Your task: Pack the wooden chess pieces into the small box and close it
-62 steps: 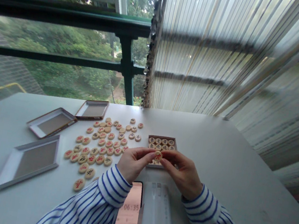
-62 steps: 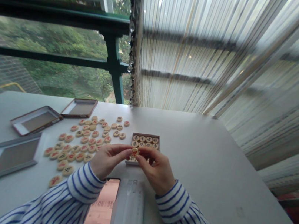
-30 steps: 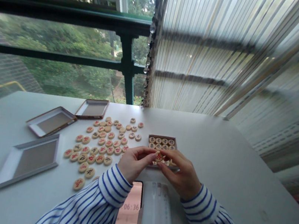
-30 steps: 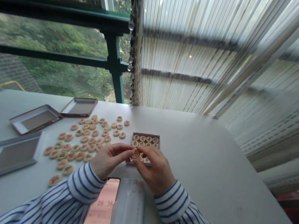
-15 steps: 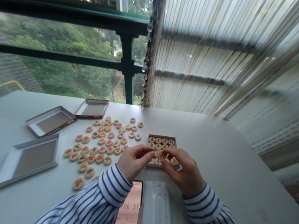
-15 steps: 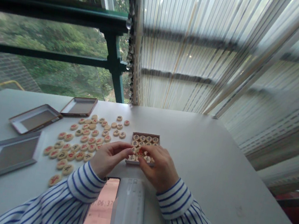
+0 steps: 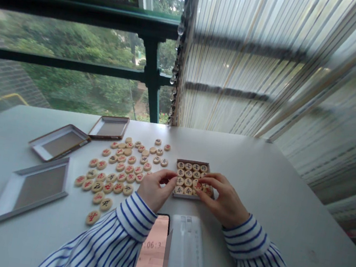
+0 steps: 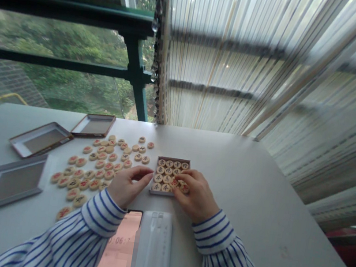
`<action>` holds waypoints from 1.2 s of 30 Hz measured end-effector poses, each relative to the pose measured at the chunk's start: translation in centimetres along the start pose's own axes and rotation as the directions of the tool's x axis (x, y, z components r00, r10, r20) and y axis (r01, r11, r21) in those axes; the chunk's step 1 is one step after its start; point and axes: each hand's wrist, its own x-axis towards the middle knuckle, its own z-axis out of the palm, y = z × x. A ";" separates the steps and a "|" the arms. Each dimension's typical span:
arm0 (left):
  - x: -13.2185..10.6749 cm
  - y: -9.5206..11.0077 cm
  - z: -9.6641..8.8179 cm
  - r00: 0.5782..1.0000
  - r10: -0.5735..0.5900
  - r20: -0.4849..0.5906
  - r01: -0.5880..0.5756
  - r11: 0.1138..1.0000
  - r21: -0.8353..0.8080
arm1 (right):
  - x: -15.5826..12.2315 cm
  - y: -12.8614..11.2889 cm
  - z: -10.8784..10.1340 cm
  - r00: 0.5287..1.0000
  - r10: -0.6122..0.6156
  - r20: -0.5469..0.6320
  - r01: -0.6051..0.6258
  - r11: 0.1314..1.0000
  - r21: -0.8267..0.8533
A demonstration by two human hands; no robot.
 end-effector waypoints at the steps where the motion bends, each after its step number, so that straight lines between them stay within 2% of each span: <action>1: 0.0 -0.1 0.0 1.000 0.001 0.003 -0.001 1.000 0.004 | 0.0 0.1 0.0 1.000 0.005 0.005 -0.005 1.000 -0.008; 21: -0.1 0.0 -0.1 1.000 0.001 0.005 -0.002 0.999 0.051 | -0.3 0.6 0.3 0.990 0.111 0.090 -0.101 0.989 -0.108; 36: 0.0 -0.5 0.0 0.999 0.021 0.025 -0.024 0.995 0.099 | -0.5 0.6 0.2 0.983 0.105 0.147 -0.071 0.973 -0.219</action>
